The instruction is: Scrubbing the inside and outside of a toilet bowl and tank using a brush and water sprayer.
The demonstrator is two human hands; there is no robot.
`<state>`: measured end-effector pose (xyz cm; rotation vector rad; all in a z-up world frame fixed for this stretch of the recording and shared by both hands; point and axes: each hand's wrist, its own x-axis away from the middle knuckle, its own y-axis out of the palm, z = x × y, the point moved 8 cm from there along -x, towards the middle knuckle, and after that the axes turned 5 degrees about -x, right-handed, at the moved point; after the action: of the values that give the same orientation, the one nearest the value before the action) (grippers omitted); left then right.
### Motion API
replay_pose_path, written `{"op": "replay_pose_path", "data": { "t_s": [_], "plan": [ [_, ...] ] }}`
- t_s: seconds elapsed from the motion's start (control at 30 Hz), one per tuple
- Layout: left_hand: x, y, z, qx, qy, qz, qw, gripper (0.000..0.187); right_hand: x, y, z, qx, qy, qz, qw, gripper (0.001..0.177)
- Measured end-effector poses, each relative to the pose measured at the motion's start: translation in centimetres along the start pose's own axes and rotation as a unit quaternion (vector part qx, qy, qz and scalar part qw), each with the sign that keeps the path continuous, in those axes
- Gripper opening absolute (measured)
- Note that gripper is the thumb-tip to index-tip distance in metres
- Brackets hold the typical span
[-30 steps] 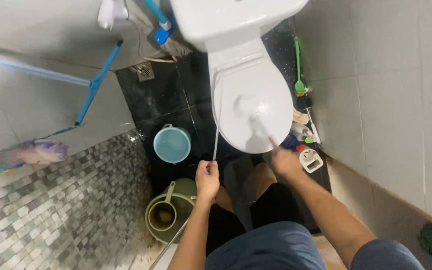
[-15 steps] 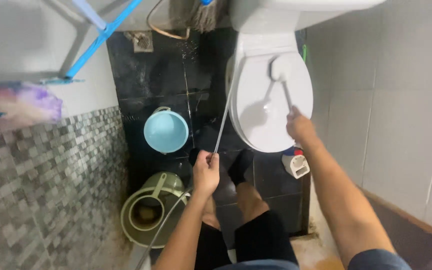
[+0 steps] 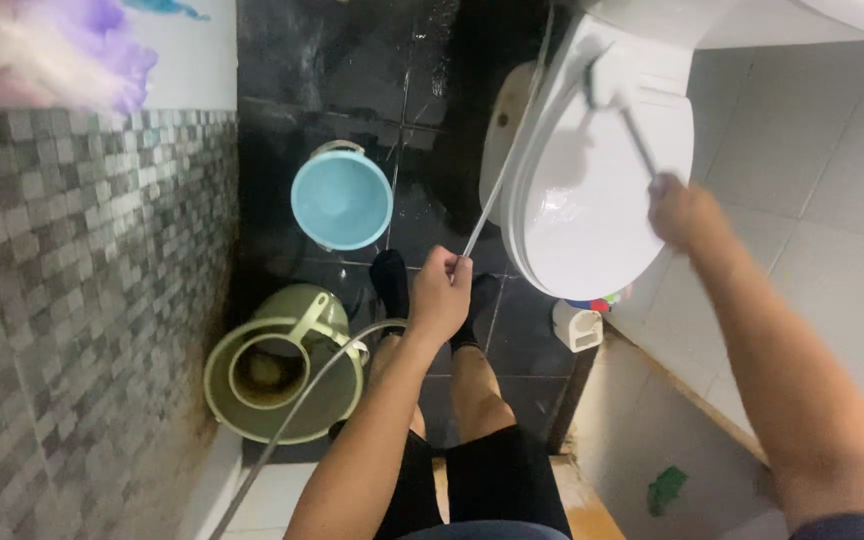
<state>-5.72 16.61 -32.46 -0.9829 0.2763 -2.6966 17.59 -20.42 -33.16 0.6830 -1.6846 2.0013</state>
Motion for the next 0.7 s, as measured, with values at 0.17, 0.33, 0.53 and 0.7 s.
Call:
{"op": "replay_pose_path", "data": {
  "t_s": [0.17, 0.33, 0.53, 0.7],
  "plan": [
    [2.5, -0.4, -4.1, -0.011, -0.033, 0.001, 0.999, 0.024, 10.3, -2.0, -6.7, 0.136, -0.008, -0.116, 0.984, 0.047],
    [5.1, 0.0, -6.6, -0.018, -0.075, 0.008, 0.997, 0.024, 3.4, -9.4, -9.9, 0.263, -0.011, -0.145, 0.954, 0.055],
    [5.9, 0.2, -6.9, -0.03, -0.146, -0.036, 0.988, 0.026, -0.5, -13.7, -15.2, 0.436, -0.05, -0.187, 0.879, 0.064],
    [6.0, -1.2, -5.3, -0.025, -0.168, -0.04, 0.985, 0.027, -3.2, -14.0, -15.1, 0.359, -0.035, -0.241, 0.901, 0.053]
  ]
}}
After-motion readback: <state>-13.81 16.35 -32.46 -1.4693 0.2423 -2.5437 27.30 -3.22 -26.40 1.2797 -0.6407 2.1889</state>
